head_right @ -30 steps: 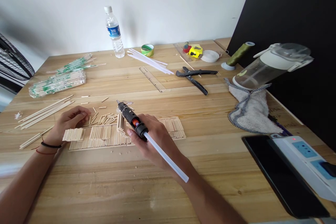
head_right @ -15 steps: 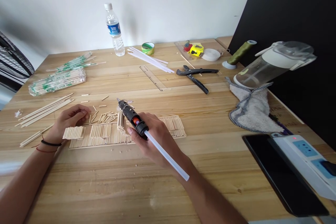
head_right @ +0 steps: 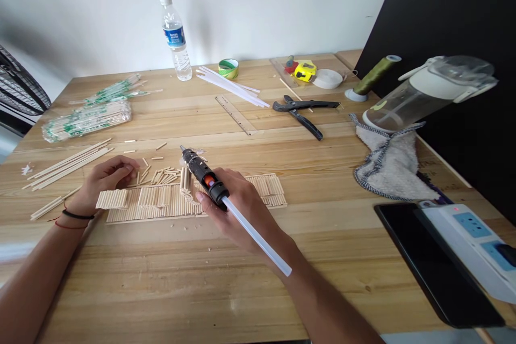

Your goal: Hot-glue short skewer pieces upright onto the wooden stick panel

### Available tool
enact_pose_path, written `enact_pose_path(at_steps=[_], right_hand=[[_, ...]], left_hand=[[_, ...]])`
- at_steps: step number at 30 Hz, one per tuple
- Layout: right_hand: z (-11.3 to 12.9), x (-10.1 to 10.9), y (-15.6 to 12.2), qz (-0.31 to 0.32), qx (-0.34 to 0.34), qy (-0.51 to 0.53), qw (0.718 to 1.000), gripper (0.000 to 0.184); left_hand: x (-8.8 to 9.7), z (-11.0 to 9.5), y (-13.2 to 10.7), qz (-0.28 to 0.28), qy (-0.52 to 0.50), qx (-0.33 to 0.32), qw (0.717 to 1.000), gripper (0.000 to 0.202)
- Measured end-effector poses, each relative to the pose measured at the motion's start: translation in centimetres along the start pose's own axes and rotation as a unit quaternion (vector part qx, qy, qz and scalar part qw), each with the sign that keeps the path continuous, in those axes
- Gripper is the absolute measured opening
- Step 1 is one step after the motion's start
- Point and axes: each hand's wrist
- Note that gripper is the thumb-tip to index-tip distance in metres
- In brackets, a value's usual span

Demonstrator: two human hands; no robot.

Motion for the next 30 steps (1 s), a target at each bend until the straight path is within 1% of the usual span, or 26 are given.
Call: enact_pose_path(at_steps=[5, 9, 14, 17, 30], right_hand=[[0.2, 0.0, 0.0, -0.003, 0.001, 0.0, 1.0, 0.008], [0.0, 0.0, 0.1, -0.003, 0.001, -0.003, 1.0, 0.009], [-0.7, -0.2, 0.1, -0.003, 0.036, -0.003, 0.999, 0.008], [-0.9, -0.2, 0.1, 0.0, 0.043, -0.004, 0.999, 0.008], [-0.8, -0.1, 0.1, -0.004, 0.035, -0.003, 0.999, 0.009]], left_hand=[[0.1, 0.3, 0.1, -0.002, -0.006, 0.006, 1.0, 0.025], [0.2, 0.3, 0.1, -0.002, -0.002, 0.005, 1.0, 0.024], [0.1, 0.0, 0.0, -0.001, 0.011, 0.0, 1.0, 0.026], [0.1, 0.1, -0.2, 0.007, 0.007, -0.005, 1.0, 0.025], [0.1, 0.5, -0.3, 0.008, -0.009, -0.007, 1.0, 0.022]])
Point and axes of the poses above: each hand's wrist, its own y-axis towards the middle knuckle, its own x-axis out of the back of the hand, z = x × y, and after that the axes turned 14 degrees about y, right-handed
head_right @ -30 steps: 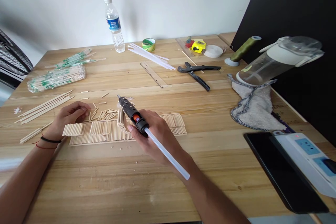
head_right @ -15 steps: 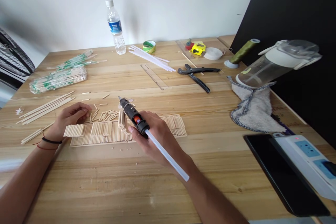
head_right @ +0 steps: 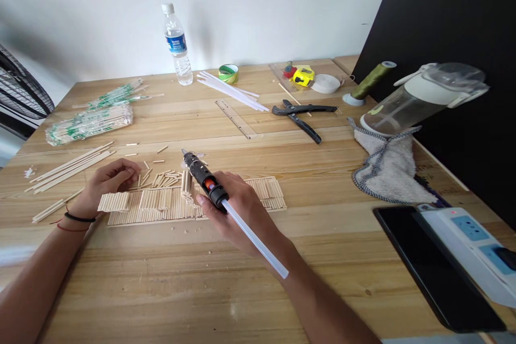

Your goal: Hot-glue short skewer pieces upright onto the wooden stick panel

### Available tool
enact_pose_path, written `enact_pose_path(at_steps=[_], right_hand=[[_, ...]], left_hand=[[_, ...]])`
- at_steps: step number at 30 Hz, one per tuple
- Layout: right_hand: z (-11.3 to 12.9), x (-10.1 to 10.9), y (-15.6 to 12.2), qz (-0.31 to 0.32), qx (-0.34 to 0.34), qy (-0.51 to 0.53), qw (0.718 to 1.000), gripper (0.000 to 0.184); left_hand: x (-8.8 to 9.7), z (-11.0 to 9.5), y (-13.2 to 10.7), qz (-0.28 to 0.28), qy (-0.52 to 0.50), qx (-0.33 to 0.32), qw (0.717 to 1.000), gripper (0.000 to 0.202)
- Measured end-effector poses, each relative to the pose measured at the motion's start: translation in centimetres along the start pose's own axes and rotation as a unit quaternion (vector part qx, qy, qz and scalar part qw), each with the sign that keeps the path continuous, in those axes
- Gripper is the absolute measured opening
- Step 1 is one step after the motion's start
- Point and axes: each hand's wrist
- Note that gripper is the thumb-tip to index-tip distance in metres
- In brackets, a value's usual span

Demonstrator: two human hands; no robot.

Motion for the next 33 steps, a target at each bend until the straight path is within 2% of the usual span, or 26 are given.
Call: enact_pose_path(at_steps=[5, 13, 20, 27, 33], right_hand=[[0.2, 0.1, 0.1, 0.002, 0.0, 0.002, 1.0, 0.008], [1.1, 0.1, 0.2, 0.016, -0.044, 0.01, 0.999, 0.007], [0.8, -0.1, 0.3, 0.013, -0.035, 0.007, 0.999, 0.009], [0.5, -0.2, 0.3, 0.006, -0.025, 0.013, 1.0, 0.016], [0.4, -0.3, 0.3, 0.006, -0.017, 0.016, 1.0, 0.018]], left_hand=[[0.2, 0.3, 0.1, 0.006, 0.008, 0.005, 1.0, 0.024], [0.2, 0.1, 0.2, -0.002, 0.027, 0.003, 1.0, 0.029], [0.3, 0.4, 0.1, 0.013, 0.034, -0.002, 0.999, 0.031], [0.0, 1.1, 0.3, -0.028, 0.025, 0.005, 0.999, 0.027], [0.0, 1.2, 0.3, -0.025, 0.033, 0.01, 0.999, 0.032]])
Point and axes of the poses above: each hand's wrist, its own y-axis towards the middle knuckle, its own x-axis out of the back of the hand, z = x × y, and after that the axes turned 14 degrees about y, right-handed
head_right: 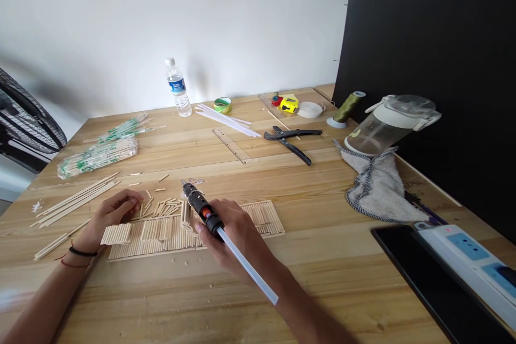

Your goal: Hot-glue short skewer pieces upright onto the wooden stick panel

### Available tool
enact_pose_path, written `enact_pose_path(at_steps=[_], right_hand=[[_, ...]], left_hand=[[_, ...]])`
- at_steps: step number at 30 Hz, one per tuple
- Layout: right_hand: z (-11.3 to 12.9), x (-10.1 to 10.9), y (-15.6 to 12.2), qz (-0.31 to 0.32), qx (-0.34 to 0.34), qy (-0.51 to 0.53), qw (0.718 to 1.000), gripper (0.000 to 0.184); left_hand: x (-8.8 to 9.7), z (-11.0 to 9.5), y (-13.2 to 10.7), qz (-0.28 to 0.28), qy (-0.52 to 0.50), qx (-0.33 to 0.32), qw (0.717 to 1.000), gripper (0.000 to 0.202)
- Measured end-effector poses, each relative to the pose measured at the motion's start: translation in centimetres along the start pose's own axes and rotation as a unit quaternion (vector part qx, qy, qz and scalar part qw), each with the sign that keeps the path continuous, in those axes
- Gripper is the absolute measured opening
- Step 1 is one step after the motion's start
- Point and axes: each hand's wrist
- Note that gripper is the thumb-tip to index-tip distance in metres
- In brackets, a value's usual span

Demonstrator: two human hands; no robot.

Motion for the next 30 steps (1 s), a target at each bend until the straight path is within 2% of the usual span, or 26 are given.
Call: enact_pose_path(at_steps=[9, 22, 30], right_hand=[[0.08, -0.04, -0.03, -0.004, 0.006, 0.004, 1.0, 0.016], [0.29, 0.06, 0.03, -0.002, -0.003, 0.005, 1.0, 0.016], [0.36, 0.12, -0.1, -0.001, -0.002, 0.003, 1.0, 0.014]], left_hand=[[0.01, 0.42, 0.17, -0.005, -0.003, 0.006, 1.0, 0.033], [-0.03, -0.45, -0.08, -0.01, 0.005, 0.006, 1.0, 0.029], [0.02, -0.11, 0.11, -0.008, 0.011, -0.014, 1.0, 0.031]])
Point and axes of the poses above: each hand's wrist, its own y-axis towards the middle knuckle, its own x-axis out of the back of the hand, z = x × y, and after that the axes turned 14 degrees about y, right-handed
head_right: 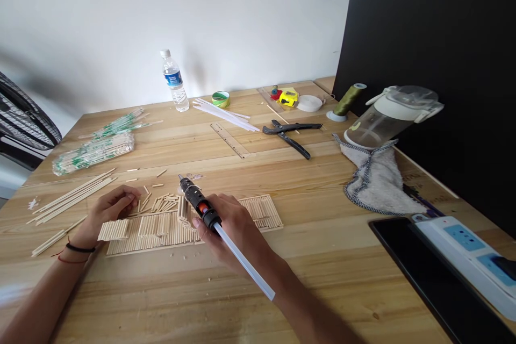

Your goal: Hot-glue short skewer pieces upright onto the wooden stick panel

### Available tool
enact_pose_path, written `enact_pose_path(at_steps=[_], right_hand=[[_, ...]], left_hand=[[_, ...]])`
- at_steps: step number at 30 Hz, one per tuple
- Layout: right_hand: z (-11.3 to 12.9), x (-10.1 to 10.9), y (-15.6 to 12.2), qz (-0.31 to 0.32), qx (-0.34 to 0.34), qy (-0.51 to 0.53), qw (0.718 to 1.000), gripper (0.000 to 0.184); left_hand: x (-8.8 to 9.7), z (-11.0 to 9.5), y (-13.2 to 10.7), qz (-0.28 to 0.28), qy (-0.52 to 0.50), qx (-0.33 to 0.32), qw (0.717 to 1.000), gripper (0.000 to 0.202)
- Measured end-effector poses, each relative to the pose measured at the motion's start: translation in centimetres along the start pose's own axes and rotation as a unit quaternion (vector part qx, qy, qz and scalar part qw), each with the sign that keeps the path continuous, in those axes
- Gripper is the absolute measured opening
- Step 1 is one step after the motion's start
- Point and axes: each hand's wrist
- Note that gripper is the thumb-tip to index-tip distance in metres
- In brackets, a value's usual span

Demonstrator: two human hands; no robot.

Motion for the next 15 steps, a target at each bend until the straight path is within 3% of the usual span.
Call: enact_pose_path(at_steps=[15], right_hand=[[-0.08, 0.14, 0.01, 0.006, -0.006, -0.007, 1.0, 0.014]], left_hand=[[0.92, 0.35, 0.53, 0.043, -0.02, 0.028, 0.998, 0.038]])
Point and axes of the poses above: each hand's wrist, its own y-axis towards the middle knuckle, its own x-axis out of the back of the hand, z = x × y, and after that the axes turned 14 degrees about y, right-handed
